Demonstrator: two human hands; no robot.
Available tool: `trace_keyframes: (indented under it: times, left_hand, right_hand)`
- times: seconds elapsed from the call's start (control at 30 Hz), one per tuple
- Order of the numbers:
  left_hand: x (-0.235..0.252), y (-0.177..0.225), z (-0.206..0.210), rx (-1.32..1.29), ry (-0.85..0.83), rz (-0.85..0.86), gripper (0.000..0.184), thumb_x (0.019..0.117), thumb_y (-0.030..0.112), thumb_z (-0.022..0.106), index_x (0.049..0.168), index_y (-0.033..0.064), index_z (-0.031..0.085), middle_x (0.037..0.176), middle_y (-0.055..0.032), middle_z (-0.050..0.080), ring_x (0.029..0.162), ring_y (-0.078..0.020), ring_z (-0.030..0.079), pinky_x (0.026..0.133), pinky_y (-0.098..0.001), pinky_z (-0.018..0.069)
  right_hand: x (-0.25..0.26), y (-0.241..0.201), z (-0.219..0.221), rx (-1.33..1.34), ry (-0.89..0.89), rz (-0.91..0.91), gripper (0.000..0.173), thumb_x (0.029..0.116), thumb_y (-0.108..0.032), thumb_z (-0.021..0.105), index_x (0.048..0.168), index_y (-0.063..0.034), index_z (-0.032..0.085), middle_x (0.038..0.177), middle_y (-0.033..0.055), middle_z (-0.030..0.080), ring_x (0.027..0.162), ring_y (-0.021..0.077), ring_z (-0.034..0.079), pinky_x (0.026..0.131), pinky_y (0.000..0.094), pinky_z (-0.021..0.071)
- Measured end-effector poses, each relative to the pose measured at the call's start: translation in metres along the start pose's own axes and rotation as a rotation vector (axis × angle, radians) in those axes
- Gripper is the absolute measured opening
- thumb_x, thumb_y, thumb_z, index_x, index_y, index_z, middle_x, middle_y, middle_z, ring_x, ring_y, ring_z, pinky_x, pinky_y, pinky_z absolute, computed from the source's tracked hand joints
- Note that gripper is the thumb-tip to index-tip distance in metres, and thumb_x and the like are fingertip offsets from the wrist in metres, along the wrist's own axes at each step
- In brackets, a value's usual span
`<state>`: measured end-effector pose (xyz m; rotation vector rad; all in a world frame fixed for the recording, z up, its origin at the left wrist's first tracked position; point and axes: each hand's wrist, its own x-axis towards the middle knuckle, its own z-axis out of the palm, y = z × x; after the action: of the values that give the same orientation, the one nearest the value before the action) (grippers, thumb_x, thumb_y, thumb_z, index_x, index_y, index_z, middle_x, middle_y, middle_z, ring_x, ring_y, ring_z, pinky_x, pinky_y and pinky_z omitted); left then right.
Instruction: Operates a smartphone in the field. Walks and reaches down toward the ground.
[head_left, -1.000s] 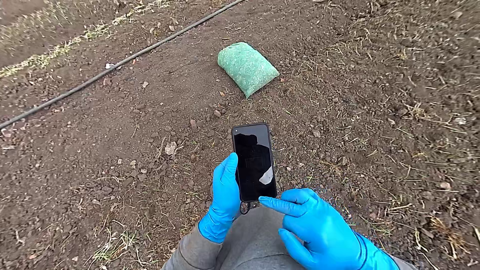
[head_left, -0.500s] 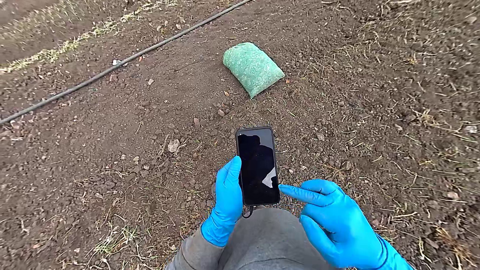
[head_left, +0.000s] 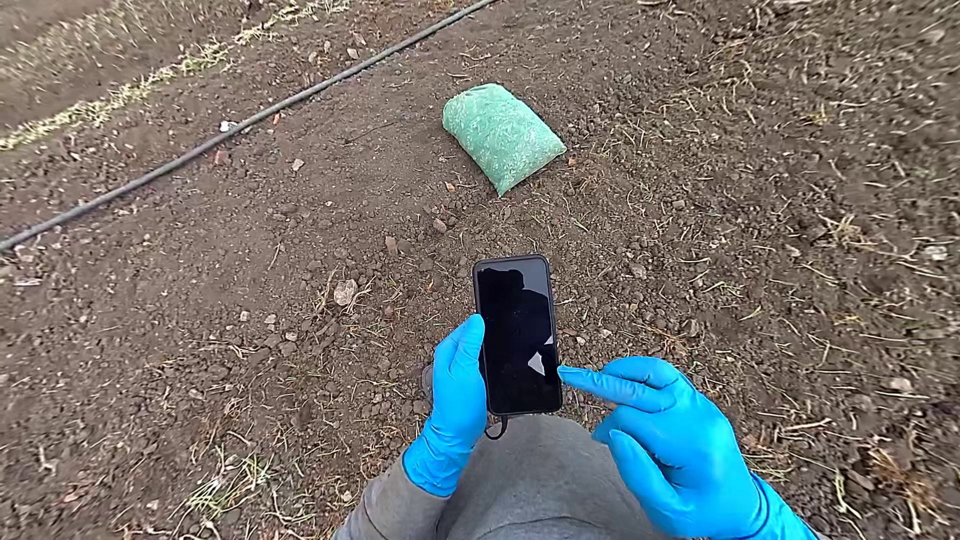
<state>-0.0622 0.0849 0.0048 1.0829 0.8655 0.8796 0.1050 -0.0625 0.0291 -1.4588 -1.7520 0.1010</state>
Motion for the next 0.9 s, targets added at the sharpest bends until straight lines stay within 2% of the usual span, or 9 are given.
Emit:
trace_keyframes:
  times: [0.17, 0.47, 0.9]
  left_hand:
    - [-0.001, 0.001, -0.003, -0.011, -0.004, -0.004, 0.046, 0.1131, 0.031, 0.034, 0.112, 0.0068, 0.074, 0.099, -0.0122, 0.076, 0.092, -0.0204, 0.075, 0.083, -0.0407, 0.0636]
    - [-0.004, 0.0, -0.007, -0.01, -0.025, 0.051, 0.046, 0.1125, 0.032, 0.035, 0.107, 0.0064, 0.074, 0.096, -0.0125, 0.075, 0.089, -0.021, 0.074, 0.081, -0.041, 0.0636]
    - [-0.007, 0.003, -0.007, 0.019, -0.028, 0.087, 0.046, 0.1126, 0.031, 0.036, 0.106, 0.0069, 0.074, 0.093, -0.0117, 0.075, 0.086, -0.0203, 0.074, 0.078, -0.0398, 0.0638]
  right_hand:
    - [0.0, -0.001, 0.004, 0.024, 0.009, 0.013, 0.044, 0.1034, -0.027, 0.037, 0.066, -0.016, 0.057, 0.127, -0.0011, 0.073, 0.115, 0.014, 0.063, 0.097, 0.0337, 0.0437]
    - [0.002, -0.004, 0.01, 0.12, 0.034, 0.051, 0.045, 0.104, -0.024, 0.036, 0.067, -0.015, 0.06, 0.125, -0.0008, 0.074, 0.116, 0.0132, 0.064, 0.101, 0.0321, 0.0448]
    - [0.009, -0.007, 0.011, 0.211, 0.099, 0.103, 0.05, 0.1071, -0.026, 0.035, 0.065, -0.0149, 0.059, 0.123, -0.0014, 0.074, 0.117, 0.012, 0.064, 0.103, 0.0306, 0.0454]
